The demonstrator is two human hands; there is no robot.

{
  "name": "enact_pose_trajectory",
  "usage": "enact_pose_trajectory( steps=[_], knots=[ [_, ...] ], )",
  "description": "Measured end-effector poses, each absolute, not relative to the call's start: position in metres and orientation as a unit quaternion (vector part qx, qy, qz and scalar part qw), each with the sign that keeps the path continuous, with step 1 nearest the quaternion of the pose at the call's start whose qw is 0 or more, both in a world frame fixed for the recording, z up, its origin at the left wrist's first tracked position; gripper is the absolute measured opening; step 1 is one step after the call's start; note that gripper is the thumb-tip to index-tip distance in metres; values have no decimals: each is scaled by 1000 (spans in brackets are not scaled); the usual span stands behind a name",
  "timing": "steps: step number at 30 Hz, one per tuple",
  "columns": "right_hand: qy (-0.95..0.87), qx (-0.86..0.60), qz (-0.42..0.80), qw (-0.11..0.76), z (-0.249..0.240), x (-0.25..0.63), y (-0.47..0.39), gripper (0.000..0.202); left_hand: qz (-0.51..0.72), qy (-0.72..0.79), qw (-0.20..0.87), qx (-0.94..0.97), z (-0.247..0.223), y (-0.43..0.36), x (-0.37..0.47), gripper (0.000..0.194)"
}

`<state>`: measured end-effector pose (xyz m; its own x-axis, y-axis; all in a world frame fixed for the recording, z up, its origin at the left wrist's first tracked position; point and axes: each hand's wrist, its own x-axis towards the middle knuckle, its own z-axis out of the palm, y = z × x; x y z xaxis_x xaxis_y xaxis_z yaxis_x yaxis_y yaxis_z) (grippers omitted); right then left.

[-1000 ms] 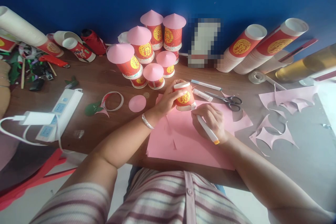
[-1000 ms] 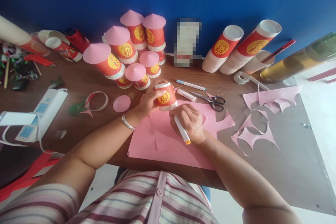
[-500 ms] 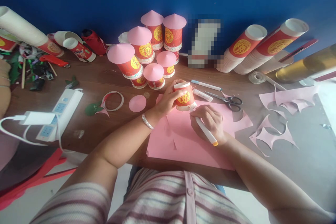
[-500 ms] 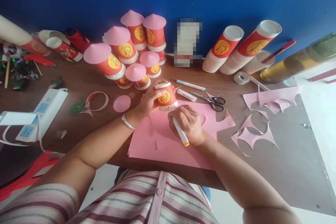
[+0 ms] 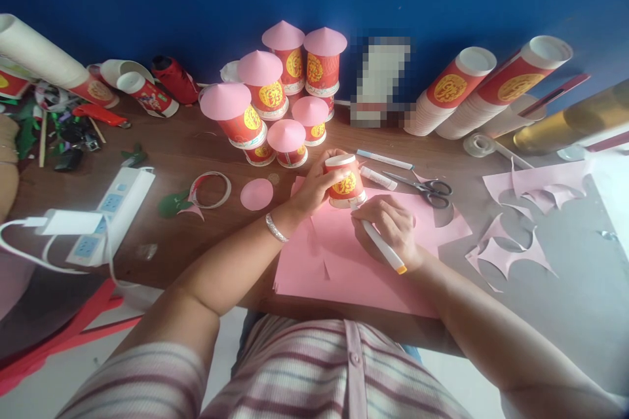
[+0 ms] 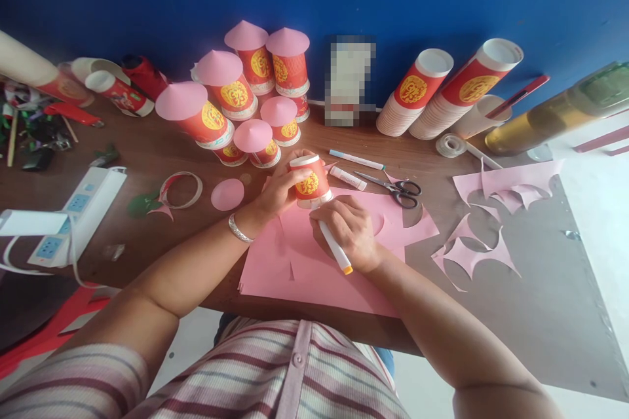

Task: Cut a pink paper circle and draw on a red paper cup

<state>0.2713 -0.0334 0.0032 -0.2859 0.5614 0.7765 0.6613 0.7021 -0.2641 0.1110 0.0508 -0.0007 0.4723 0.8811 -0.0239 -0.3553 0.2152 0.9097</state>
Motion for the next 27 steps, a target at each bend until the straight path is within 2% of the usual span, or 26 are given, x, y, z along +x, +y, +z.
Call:
enact_pose_trajectory(
  steps=[11,19,27],
  knots=[
    [-795,-379,-35,472,6,276,-33,30,422,288,723,465,-5,52,109,31],
    [-793,-389,-41,467,6,276,-34,29,421,286,704,495,-6,53,109,30],
    [-791,-402,-46,458,7,276,-34,27,410,287,732,463,-4,52,110,33]
  ],
)
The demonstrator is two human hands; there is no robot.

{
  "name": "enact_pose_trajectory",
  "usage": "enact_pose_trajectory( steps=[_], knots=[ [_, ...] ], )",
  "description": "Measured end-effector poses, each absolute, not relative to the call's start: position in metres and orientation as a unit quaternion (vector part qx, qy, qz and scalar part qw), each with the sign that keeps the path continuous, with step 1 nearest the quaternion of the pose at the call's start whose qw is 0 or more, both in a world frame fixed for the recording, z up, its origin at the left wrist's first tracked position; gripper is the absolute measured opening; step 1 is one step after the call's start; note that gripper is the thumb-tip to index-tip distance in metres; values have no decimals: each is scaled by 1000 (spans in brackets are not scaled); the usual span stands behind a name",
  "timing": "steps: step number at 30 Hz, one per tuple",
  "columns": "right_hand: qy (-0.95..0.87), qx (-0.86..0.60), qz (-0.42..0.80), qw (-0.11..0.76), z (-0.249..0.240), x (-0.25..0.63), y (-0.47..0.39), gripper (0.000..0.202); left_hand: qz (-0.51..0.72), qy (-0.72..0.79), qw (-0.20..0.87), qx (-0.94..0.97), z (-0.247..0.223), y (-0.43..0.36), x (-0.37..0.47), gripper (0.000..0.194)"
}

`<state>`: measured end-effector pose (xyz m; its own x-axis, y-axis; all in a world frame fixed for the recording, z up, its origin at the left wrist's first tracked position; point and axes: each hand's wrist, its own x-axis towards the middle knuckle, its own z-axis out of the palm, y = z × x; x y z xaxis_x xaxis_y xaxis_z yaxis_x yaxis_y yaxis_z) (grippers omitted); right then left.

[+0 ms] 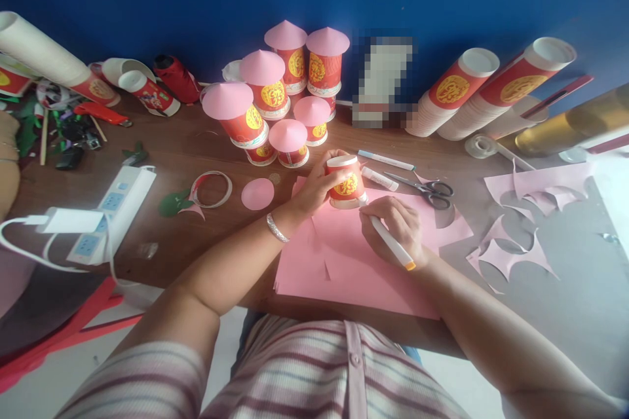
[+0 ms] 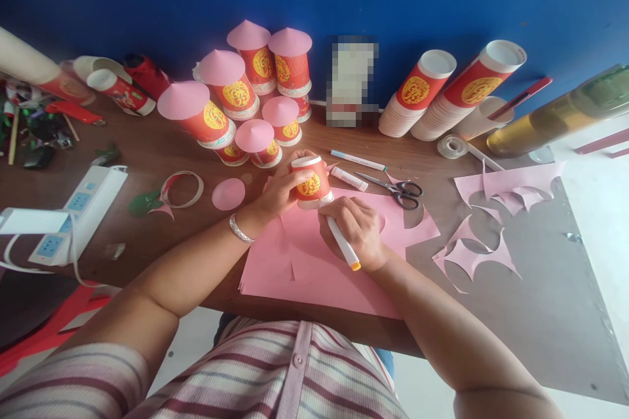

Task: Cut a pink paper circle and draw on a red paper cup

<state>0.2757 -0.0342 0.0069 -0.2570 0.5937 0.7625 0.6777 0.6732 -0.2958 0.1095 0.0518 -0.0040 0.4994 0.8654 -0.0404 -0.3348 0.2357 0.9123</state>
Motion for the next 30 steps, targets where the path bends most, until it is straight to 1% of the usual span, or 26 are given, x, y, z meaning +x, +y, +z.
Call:
enact_pose_trajectory(
  steps=[6,11,18,24,30],
  knots=[
    [-791,-406,-54,454,7,275,-34,27,406,292,722,479,-2,52,109,33],
    [-790,-410,-56,452,6,276,-34,26,409,273,733,470,-6,53,109,35],
    [-790,-414,-57,448,6,276,-34,26,411,261,738,467,-7,53,109,33],
    [-791,-411,-58,450,4,275,-33,27,407,275,733,470,-8,53,108,36],
    [-799,-408,-54,439,6,275,-33,23,406,271,734,473,-8,53,108,32]
  ],
)
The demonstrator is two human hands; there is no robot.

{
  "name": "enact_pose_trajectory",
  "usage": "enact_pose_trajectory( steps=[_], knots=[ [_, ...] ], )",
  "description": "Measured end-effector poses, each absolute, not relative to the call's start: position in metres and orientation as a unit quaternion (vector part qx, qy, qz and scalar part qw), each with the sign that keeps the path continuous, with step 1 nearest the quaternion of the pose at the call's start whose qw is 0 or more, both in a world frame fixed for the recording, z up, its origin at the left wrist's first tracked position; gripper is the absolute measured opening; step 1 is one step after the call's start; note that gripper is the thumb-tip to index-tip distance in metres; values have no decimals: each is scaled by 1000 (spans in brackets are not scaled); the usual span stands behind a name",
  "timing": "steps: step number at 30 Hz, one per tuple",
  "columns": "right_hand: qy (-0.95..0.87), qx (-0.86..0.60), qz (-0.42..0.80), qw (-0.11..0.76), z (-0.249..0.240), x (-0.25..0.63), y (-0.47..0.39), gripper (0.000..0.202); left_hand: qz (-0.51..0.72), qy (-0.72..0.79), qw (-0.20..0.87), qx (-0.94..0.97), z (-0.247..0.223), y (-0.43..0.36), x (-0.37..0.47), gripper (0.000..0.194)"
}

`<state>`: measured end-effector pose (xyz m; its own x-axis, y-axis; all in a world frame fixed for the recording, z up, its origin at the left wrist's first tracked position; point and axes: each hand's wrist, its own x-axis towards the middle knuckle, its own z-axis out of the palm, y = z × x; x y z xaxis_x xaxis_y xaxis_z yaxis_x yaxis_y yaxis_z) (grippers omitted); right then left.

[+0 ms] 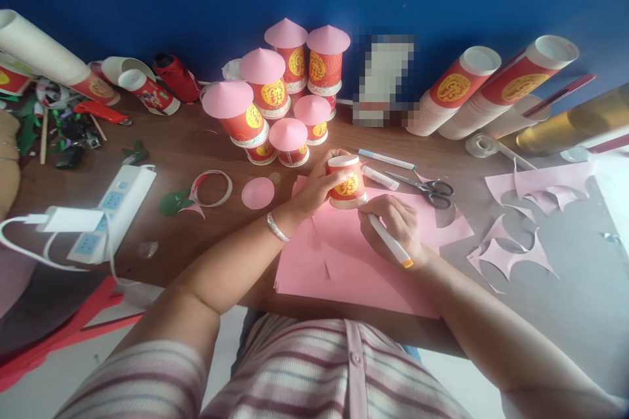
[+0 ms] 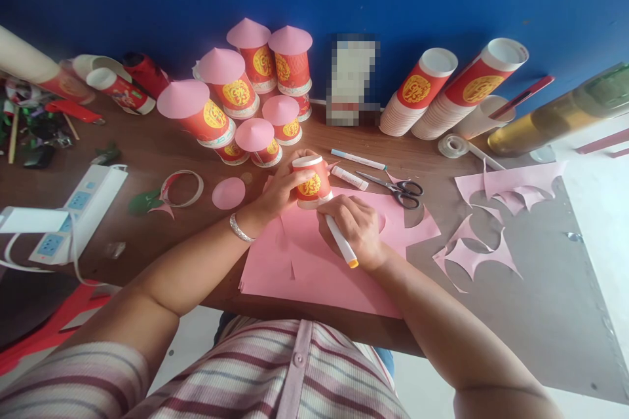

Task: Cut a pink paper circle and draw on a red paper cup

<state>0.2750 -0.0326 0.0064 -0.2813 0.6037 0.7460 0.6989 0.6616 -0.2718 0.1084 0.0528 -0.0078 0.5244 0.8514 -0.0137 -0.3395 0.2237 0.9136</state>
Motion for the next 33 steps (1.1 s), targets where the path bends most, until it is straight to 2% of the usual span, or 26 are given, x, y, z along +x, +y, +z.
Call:
enact_pose_trajectory(
  steps=[33],
  knots=[
    [-805,-402,-30,436,-4,271,-37,22,399,283,722,490,-6,52,107,30]
  ],
)
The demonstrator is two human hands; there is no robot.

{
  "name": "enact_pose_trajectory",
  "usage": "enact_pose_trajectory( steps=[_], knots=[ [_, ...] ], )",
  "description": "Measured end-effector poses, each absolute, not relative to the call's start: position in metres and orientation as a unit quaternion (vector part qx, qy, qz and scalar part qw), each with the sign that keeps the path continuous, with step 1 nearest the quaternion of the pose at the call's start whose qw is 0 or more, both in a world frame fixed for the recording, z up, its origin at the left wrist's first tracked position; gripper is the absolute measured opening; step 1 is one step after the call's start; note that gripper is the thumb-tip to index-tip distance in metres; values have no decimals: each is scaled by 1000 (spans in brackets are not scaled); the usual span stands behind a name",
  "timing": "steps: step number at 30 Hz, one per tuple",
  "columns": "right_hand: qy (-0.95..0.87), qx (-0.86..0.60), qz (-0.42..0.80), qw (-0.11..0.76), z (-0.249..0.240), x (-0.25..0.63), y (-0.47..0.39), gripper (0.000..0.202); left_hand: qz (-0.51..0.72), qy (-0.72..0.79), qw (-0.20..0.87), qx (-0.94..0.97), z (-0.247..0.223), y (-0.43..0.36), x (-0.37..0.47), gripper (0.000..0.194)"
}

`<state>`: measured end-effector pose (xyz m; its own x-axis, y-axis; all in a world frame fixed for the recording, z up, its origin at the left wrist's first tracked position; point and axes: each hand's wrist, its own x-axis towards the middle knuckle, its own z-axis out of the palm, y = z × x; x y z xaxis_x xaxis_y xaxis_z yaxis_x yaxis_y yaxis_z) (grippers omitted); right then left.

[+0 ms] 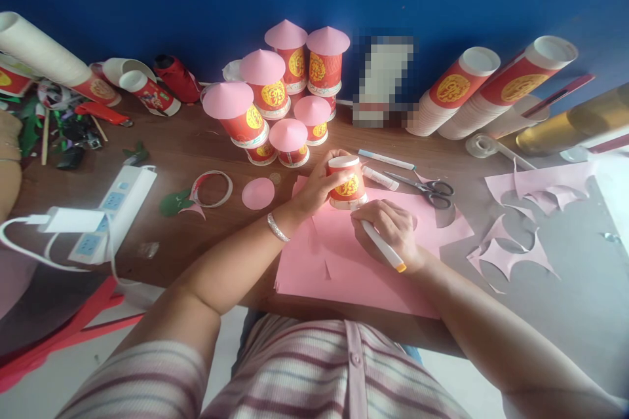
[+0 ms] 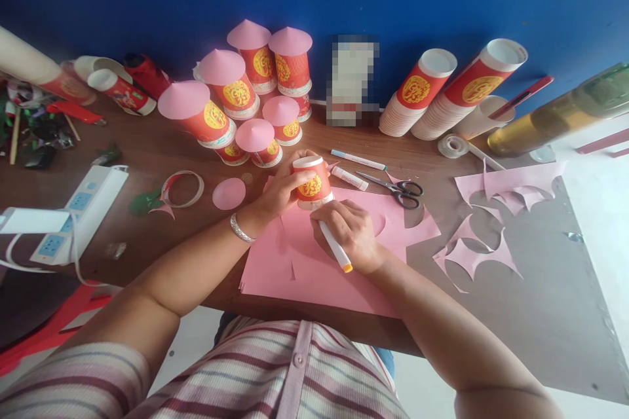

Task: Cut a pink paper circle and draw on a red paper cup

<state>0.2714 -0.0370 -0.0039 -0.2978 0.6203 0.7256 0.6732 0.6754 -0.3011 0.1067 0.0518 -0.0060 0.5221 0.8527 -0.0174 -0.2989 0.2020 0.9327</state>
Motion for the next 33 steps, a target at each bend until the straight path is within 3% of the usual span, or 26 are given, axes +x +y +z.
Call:
enact_pose_trajectory(
  steps=[33],
  knots=[
    [-805,-391,-39,444,0,272,-36,24,401,287,723,484,-4,51,107,35]
  ],
)
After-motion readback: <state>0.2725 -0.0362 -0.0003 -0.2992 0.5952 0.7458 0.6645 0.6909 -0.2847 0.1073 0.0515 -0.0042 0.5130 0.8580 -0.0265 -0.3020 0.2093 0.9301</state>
